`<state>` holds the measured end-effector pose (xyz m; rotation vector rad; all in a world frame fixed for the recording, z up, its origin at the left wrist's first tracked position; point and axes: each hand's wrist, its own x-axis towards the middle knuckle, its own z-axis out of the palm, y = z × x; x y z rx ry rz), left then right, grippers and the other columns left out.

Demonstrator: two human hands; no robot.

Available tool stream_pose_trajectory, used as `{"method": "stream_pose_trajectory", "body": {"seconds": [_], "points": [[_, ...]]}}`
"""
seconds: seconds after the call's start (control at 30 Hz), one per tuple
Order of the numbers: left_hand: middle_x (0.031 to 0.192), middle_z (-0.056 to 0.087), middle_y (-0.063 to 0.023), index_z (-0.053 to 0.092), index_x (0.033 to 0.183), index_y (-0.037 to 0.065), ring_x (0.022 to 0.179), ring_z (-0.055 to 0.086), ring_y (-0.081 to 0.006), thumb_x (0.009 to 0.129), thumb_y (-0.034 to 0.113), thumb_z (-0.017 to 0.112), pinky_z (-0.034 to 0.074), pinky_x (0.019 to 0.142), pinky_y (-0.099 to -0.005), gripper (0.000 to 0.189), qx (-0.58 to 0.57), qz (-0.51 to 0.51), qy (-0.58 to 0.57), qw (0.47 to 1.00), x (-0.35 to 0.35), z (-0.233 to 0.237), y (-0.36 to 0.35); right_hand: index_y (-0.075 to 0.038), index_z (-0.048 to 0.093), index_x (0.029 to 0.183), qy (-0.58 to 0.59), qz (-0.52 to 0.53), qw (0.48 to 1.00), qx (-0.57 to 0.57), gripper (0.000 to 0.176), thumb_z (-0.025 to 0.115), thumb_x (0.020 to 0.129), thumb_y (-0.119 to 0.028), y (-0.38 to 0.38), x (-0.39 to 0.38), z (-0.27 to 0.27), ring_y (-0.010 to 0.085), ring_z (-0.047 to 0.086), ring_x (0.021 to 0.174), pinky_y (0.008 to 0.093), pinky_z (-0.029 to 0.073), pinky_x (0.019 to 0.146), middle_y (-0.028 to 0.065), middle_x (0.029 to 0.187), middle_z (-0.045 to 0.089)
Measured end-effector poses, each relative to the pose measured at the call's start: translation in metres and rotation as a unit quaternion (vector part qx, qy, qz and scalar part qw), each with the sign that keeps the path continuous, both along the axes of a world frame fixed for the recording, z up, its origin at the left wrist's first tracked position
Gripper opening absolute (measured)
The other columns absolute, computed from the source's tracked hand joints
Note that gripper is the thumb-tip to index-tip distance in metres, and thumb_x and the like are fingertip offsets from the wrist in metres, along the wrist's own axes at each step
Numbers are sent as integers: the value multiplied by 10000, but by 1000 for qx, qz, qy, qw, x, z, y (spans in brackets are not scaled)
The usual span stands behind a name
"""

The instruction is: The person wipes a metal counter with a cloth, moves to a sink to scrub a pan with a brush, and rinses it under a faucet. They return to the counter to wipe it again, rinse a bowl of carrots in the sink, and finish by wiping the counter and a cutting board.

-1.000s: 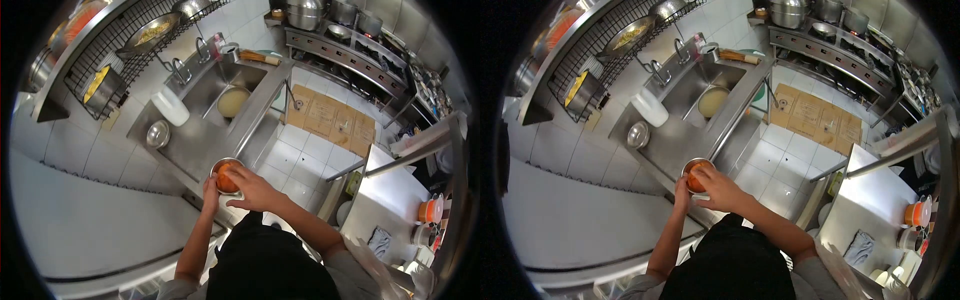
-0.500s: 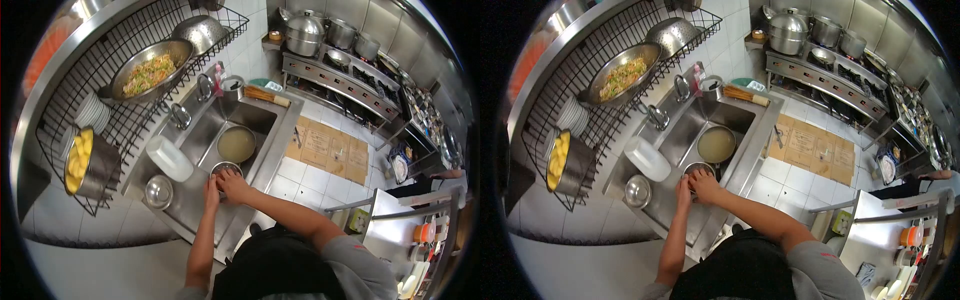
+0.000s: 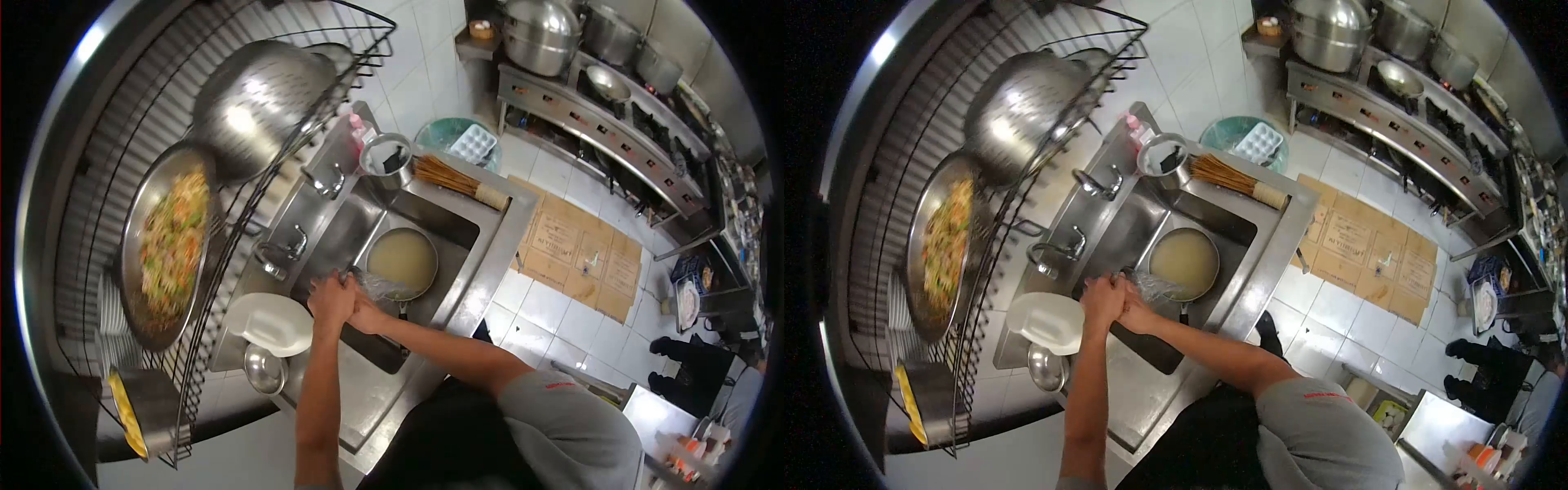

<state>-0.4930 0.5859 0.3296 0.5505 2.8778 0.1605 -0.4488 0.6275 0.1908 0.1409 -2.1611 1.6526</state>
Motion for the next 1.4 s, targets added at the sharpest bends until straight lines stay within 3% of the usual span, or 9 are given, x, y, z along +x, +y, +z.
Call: {"method": "stream_pose_trajectory", "body": {"seconds": [0.1,0.43,0.57,0.6,0.77,1.0,1.03,1.3,1.4], "points": [[1174,535,-345,619,1193,43,1089,558,-476,900,478,523,517,863,-495,532,-121,-39,75,989,-16,-4,40,-38,410,1381,-22,98,947,-307,525,587,942,-265,-3,-29,-21,304,429,1284,389,320,1089,179,1359,478],[1064,619,-229,627,1150,1,1019,594,-404,890,436,531,561,762,-430,516,-279,-34,82,956,-31,-3,107,-19,381,1394,-122,172,917,-340,611,605,932,-351,50,-27,-5,354,358,1329,411,306,1101,223,1435,369],[1063,640,-202,625,1137,-10,998,618,-294,910,376,513,529,820,-388,461,138,112,-93,980,-56,-42,32,50,431,1328,-127,149,980,47,646,640,878,-364,68,-37,12,338,359,1340,425,349,1070,248,1417,382],[1094,639,-193,622,1134,-19,999,622,-255,929,358,495,514,852,-378,447,304,143,-176,925,-57,-67,6,66,476,1282,-147,115,943,275,600,650,861,-325,73,-36,18,317,380,1325,419,372,1050,239,1395,409],[1244,575,-110,507,1298,-18,1125,573,-220,1028,307,405,479,936,-350,434,778,177,-191,572,-18,-179,-1,6,630,1081,-109,235,928,268,371,641,787,-221,129,-55,80,377,601,1053,478,476,898,214,1093,643],[1288,530,-131,448,1311,-31,1166,565,-266,998,316,428,483,967,-420,467,677,315,-194,636,-19,-143,27,21,694,899,-11,35,905,424,293,584,837,-243,218,-193,93,381,648,960,498,502,879,256,923,668],[1147,595,-102,544,1236,-16,969,578,-188,974,379,496,458,767,-296,476,719,298,-193,597,-21,-156,26,17,688,941,-61,44,916,394,336,558,866,-283,226,-211,81,388,639,984,489,490,906,254,964,665],[1153,611,-106,527,1280,-11,1023,587,-198,964,410,485,466,846,-333,528,646,362,-204,640,-11,-138,42,-48,680,1035,-88,129,746,647,300,591,803,-217,230,-216,65,368,647,947,474,505,865,212,1010,668],[1131,615,-106,534,1270,-2,1015,592,-201,966,426,475,474,841,-328,528,663,363,-208,621,-13,-123,56,-53,685,959,-93,212,788,571,237,591,781,-177,232,-180,107,352,657,894,464,523,799,204,913,676]]}}
